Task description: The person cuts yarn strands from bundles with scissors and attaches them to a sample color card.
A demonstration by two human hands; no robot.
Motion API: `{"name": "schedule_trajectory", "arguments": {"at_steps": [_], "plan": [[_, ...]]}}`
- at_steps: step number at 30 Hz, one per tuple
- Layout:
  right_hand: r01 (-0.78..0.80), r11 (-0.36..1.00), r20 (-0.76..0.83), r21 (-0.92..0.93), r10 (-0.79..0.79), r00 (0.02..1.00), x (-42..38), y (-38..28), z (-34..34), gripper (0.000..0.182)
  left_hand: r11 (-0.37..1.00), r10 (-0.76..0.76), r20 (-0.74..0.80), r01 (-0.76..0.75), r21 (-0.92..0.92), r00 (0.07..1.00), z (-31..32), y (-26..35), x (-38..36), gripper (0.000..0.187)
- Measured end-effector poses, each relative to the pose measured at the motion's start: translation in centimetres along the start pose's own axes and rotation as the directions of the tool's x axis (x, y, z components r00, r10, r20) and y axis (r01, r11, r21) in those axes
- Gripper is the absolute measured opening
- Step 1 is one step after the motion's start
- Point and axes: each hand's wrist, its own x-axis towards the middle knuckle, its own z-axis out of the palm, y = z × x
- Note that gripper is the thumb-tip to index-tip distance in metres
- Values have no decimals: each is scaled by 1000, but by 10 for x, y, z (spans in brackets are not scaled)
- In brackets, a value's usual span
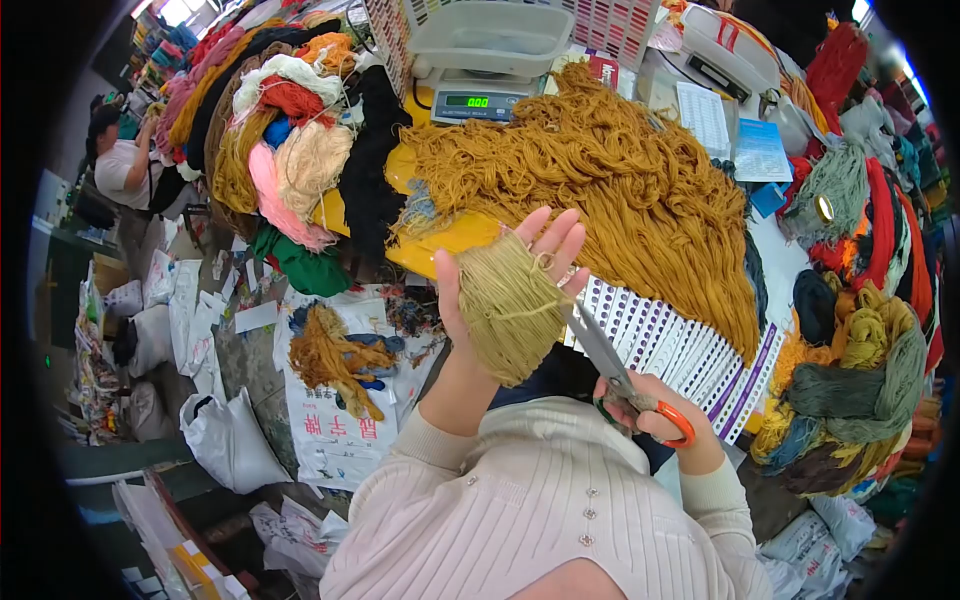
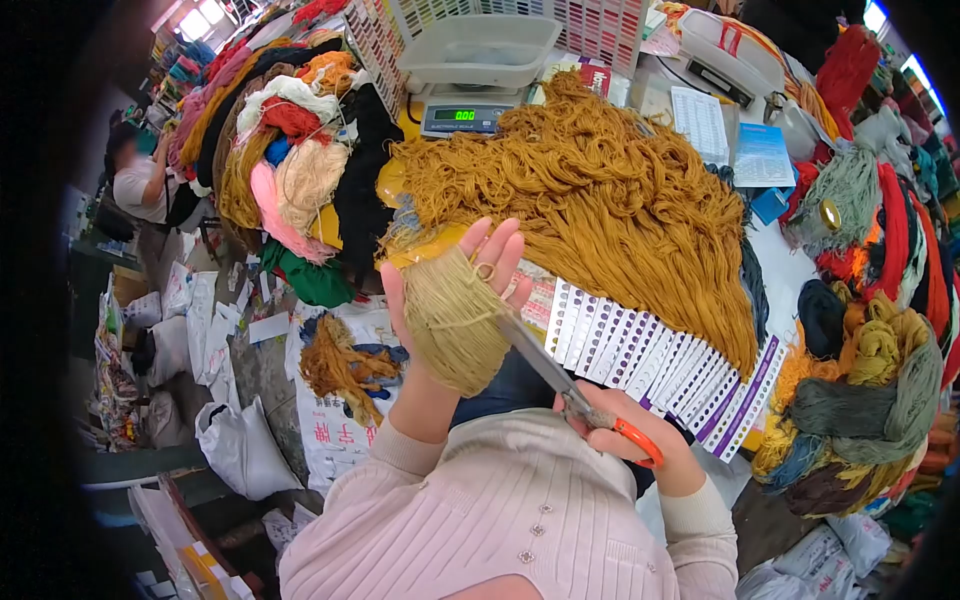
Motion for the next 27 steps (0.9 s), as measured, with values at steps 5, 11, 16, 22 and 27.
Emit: {"name": "schedule_trajectory", "arguments": {"at_steps": [5,11,16,22,27], "plan": [[119,958,203,-261,-66,977,-11,14,-1,82,999,39,-13,-39,28,999,3,3,6,85],[291,956,-386,-29,-279,879,-15,17,10,93,731,88,81,-119,672,993,9,0,9,93],[276,957,-425,91,-214,880,4,-9,4,80,846,-13,132,-60,530,991,21,-8,14,97],[117,968,-5,-222,-121,993,5,-3,3,74,994,104,-9,-104,45,995,24,10,7,85],[63,954,7,-291,-64,998,12,6,2,72,991,137,-39,-137,2,990,17,10,4,83]]}}
